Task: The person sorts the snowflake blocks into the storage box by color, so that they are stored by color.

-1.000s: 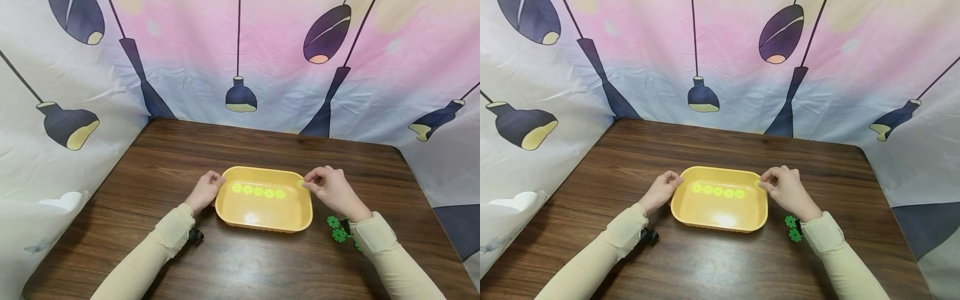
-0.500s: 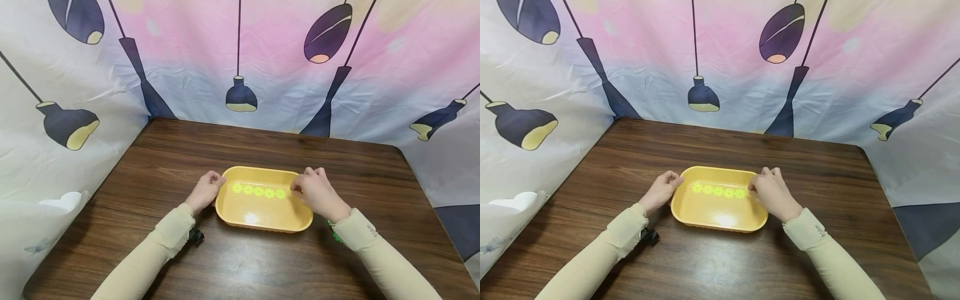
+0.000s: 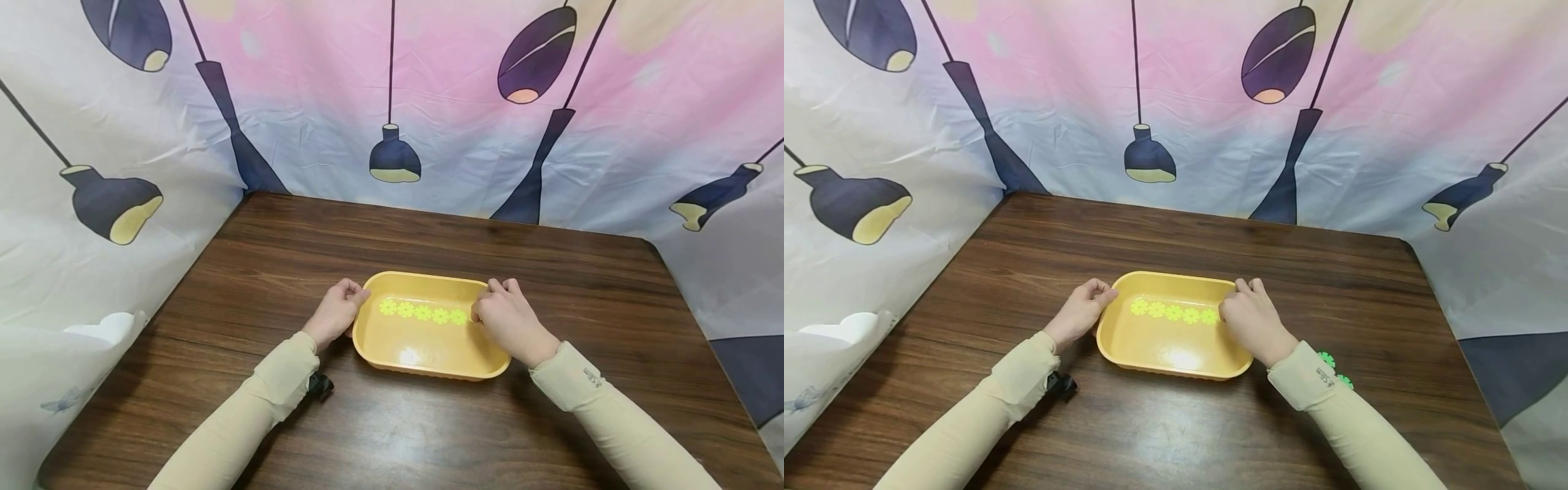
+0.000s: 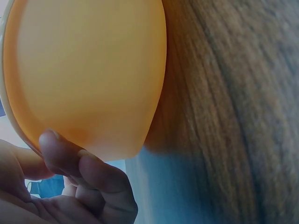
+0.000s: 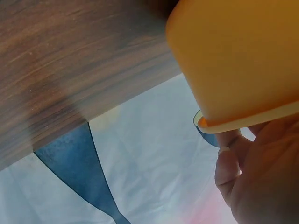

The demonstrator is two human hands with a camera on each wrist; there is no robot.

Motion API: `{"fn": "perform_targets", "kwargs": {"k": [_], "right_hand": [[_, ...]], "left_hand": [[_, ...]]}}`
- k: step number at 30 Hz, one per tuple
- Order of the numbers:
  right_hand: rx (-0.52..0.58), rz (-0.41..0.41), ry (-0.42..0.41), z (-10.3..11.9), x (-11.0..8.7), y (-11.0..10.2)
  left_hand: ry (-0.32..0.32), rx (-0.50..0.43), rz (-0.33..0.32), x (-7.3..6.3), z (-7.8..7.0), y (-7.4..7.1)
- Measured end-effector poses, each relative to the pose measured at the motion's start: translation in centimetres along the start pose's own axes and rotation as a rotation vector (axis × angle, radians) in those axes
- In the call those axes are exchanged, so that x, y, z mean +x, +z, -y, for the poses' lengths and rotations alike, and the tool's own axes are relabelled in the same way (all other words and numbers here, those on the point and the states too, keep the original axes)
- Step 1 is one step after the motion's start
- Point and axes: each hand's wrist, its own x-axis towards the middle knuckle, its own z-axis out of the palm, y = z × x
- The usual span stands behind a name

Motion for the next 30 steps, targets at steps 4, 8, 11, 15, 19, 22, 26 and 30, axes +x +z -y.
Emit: {"fn": "perform_targets", "kwargs": {"k": [4, 8, 11, 15, 19, 22, 26, 30], "right_hand": [[-0.005, 0.007, -0.001, 0.1, 0.0, 0.0], [-0.002, 0.013, 0.0, 0.1, 0.0, 0.0], [0.009, 0.018, 0.004, 0.1, 0.0, 0.0], [0.035, 0.021, 0.015, 0.1, 0.0, -0.2], [0.093, 0.003, 0.031, -0.2, 0.0, -0.7], [0.129, -0.036, 0.047, -0.6, -0.2, -1.7], [0.139, -0.11, 0.075, -1.6, -0.7, -3.3], [0.158, -0.188, 0.123, -3.2, -1.9, -4.5]], "left_hand": [[-0.003, -0.001, -0.001, 0.0, 0.0, 0.0], [-0.004, -0.004, 0.002, 0.0, 0.0, 0.0], [0.0, -0.003, 0.004, 0.0, 0.0, 0.0], [0.003, 0.002, 0.001, 0.0, -0.1, 0.0], [0.005, 0.003, 0.0, 0.0, 0.0, 0.0], [0.004, 0.005, -0.001, 0.0, 0.0, 0.0], [-0.001, 0.005, -0.002, 0.0, 0.0, 0.0], [0.001, 0.003, -0.008, 0.0, 0.0, 0.0]]}}
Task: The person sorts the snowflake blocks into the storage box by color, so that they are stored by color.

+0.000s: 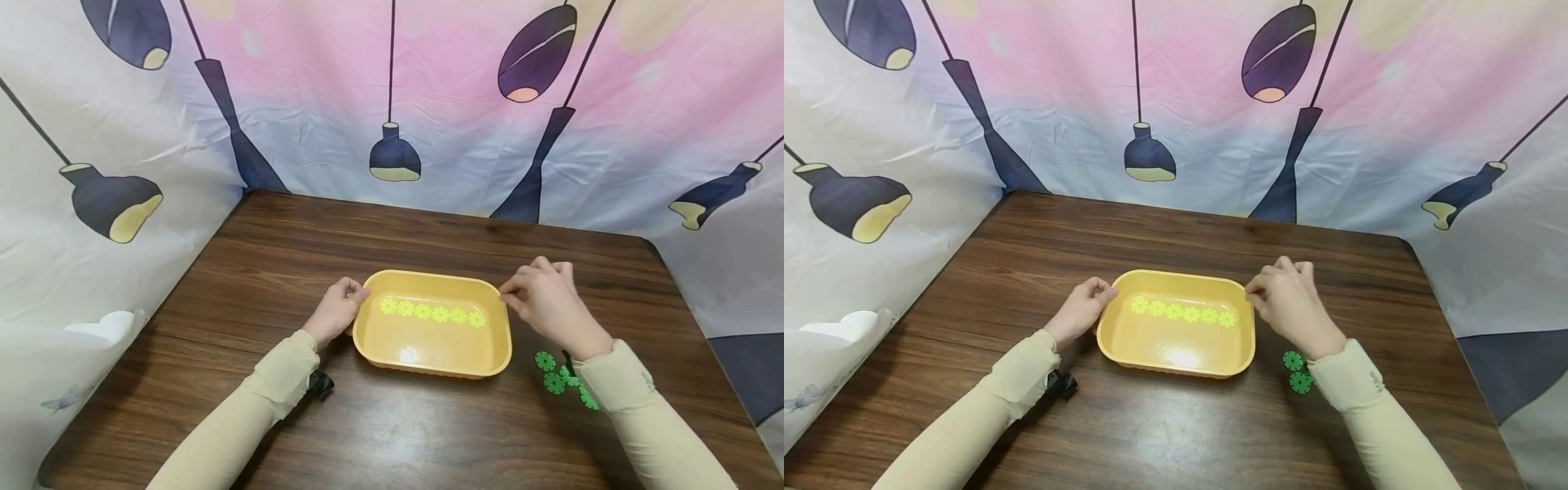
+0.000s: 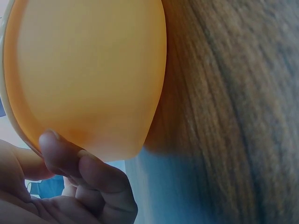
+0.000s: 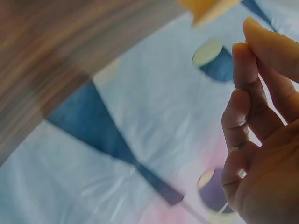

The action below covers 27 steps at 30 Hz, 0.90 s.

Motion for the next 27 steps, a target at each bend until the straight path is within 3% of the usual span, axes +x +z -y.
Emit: {"fn": "perform_targets", "kwargs": {"k": [3, 5, 12, 15, 20, 27], "right_hand": [[0.017, -0.018, 0.058, -1.3, -0.9, -1.1], [0.025, 0.02, 0.109, -2.2, -1.6, -1.5], [0.089, 0.444, 0.316, -4.5, -4.7, -1.1], [0.108, 0.551, 0.343, -5.2, -5.9, -0.3], [0.139, 0.581, 0.345, -5.5, -7.1, 0.2], [0.15, 0.586, 0.34, -5.4, -7.2, 0.6]], "left_hand": [[0.003, -0.001, -0.003, 0.0, 0.0, 0.0], [0.004, -0.001, -0.002, 0.0, 0.0, 0.0], [-0.001, 0.003, -0.001, -0.1, -0.1, 0.1], [-0.007, 0.008, 0.002, -0.1, 0.0, 0.1], [-0.006, 0.008, 0.003, -0.1, 0.0, 0.1], [-0.004, 0.013, -0.003, -0.2, -0.2, 0.1]]}}
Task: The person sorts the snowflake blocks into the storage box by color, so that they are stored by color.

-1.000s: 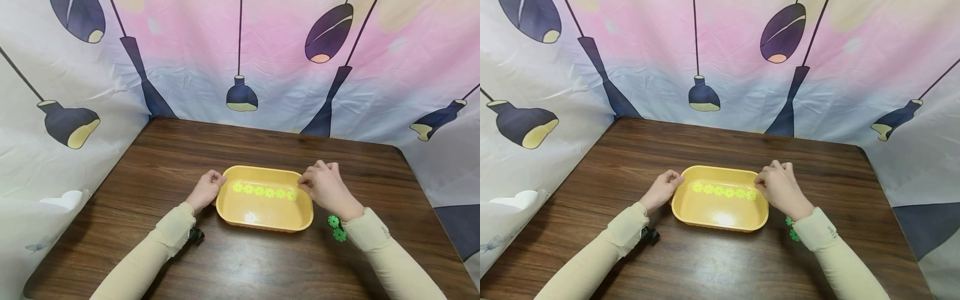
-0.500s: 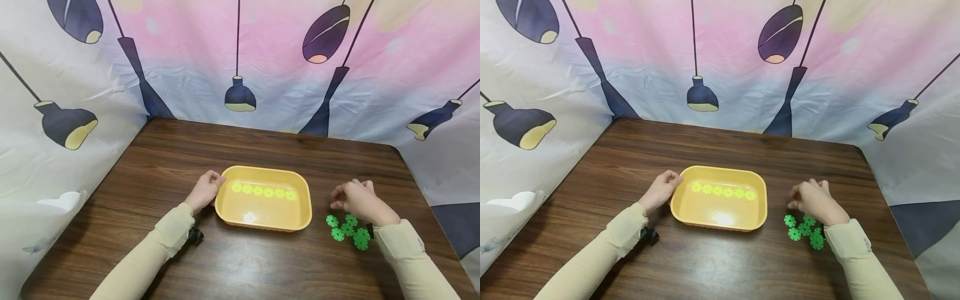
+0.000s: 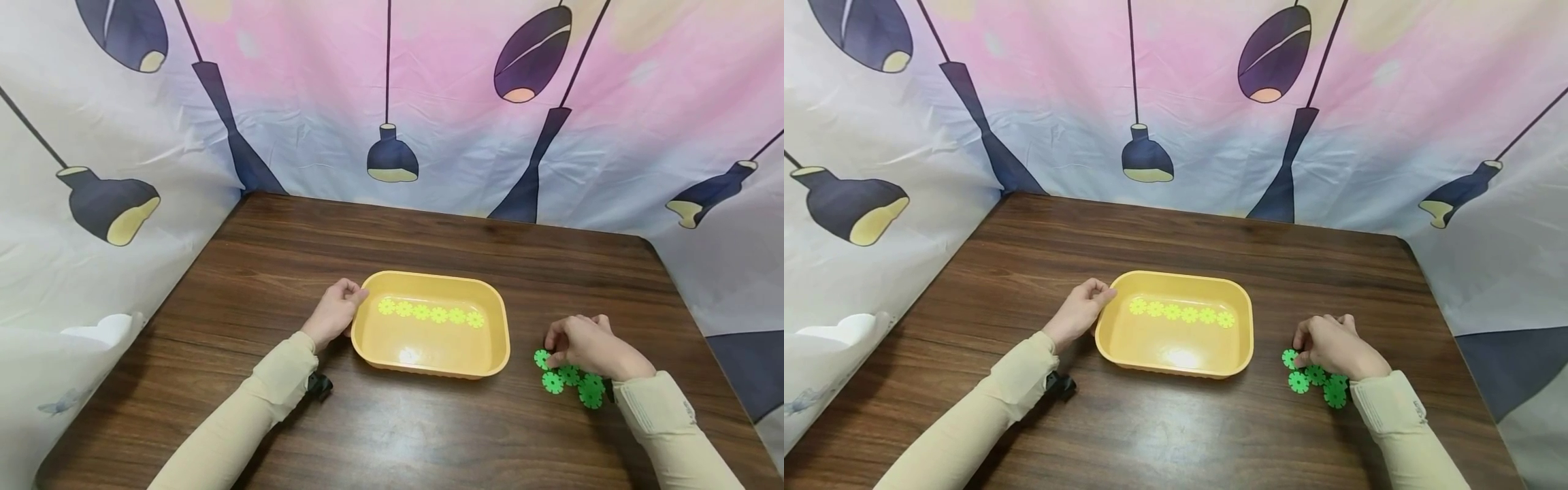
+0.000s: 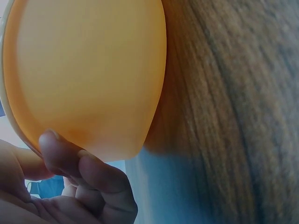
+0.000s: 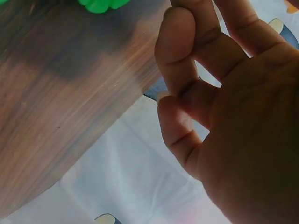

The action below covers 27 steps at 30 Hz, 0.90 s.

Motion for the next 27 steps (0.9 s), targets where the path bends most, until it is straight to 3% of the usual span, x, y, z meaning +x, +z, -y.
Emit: {"fn": "perform_targets", "kwargs": {"k": [27], "right_hand": [[-0.045, -0.039, 0.002, 1.3, 0.7, 0.4]], "left_hand": [[-0.004, 0.001, -0.002, 0.1, 0.1, 0.0]]}}
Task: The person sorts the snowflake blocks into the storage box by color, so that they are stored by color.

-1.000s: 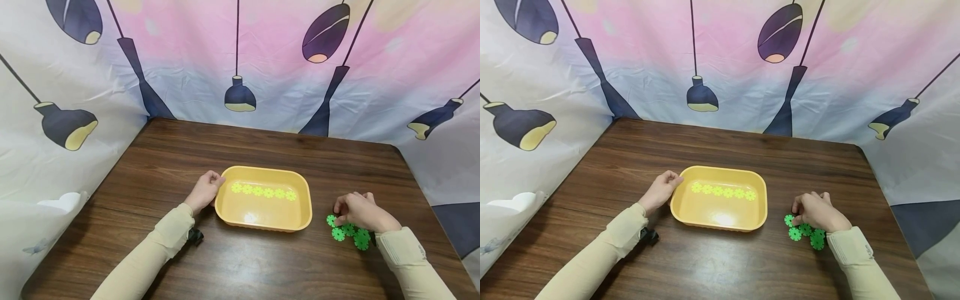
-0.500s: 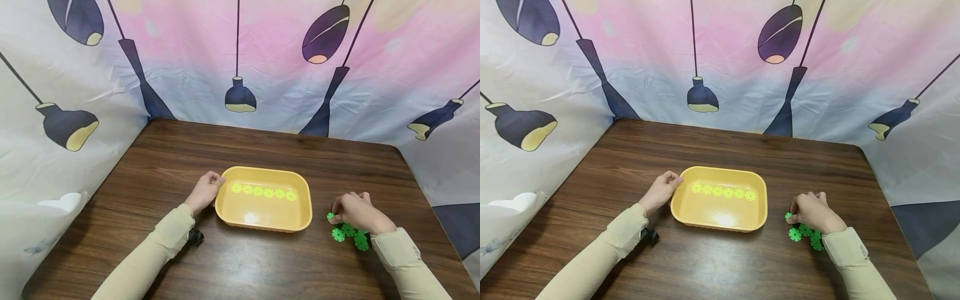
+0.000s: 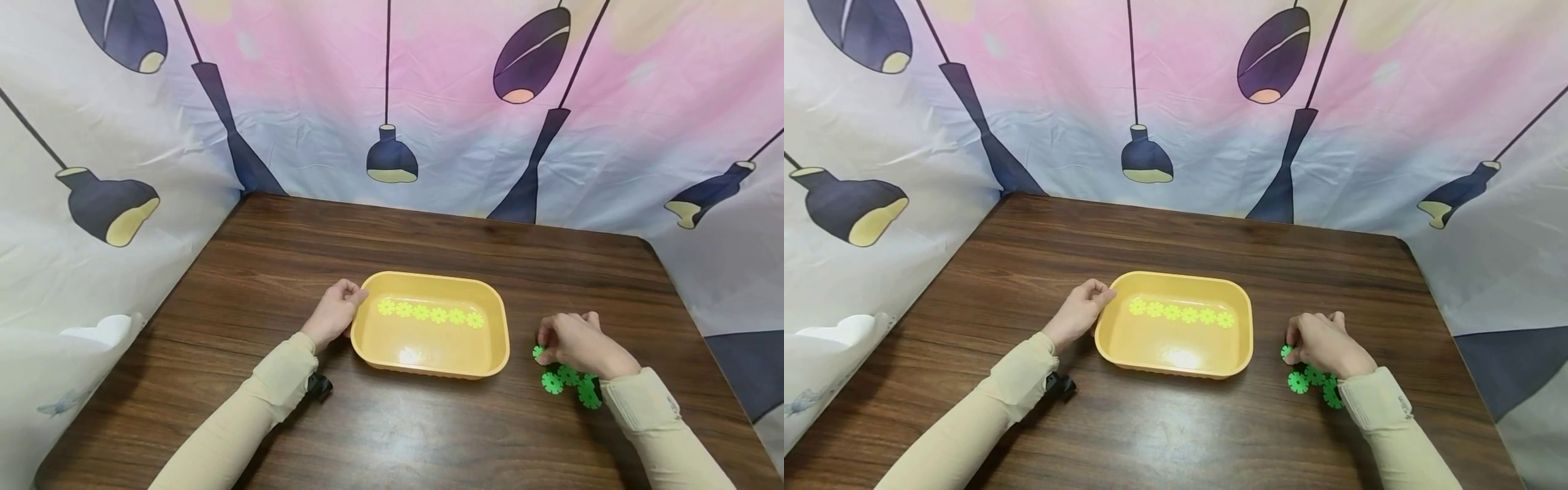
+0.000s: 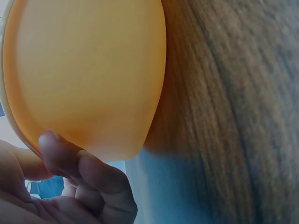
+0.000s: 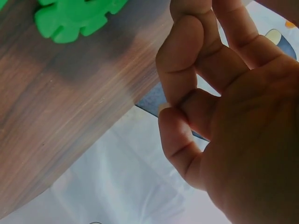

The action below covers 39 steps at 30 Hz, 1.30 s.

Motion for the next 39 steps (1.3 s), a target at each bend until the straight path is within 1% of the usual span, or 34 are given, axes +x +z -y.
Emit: {"fn": "perform_targets", "kwargs": {"k": [4, 14, 19, 24, 27, 33, 35, 39], "right_hand": [[-0.002, -0.007, -0.003, 0.1, 0.0, -0.1], [-0.01, -0.054, -0.028, 0.4, 0.2, -0.2], [-0.02, -0.078, -0.043, 0.5, 0.1, -0.2], [-0.014, -0.086, -0.049, 0.7, 0.1, -0.4], [0.019, -0.072, -0.042, 0.7, 0.1, -0.5], [0.181, -0.01, -0.053, 0.0, 0.2, -1.0], [0.219, -0.017, -0.056, -0.2, 0.2, -1.3], [0.263, -0.065, -0.063, -0.3, 0.3, -2.1]], "left_hand": [[0.002, -0.001, 0.0, 0.1, 0.0, 0.0], [-0.007, -0.015, 0.0, 0.1, 0.0, 0.0], [-0.002, -0.024, 0.003, 0.2, 0.1, 0.0], [-0.003, -0.026, 0.004, 0.2, 0.2, -0.1], [-0.002, -0.026, 0.005, 0.2, 0.2, -0.1], [-0.003, -0.024, 0.008, 0.1, 0.1, -0.1], [-0.004, -0.028, 0.012, 0.1, 0.1, -0.1], [-0.001, -0.029, 0.017, 0.1, 0.1, -0.1]]}}
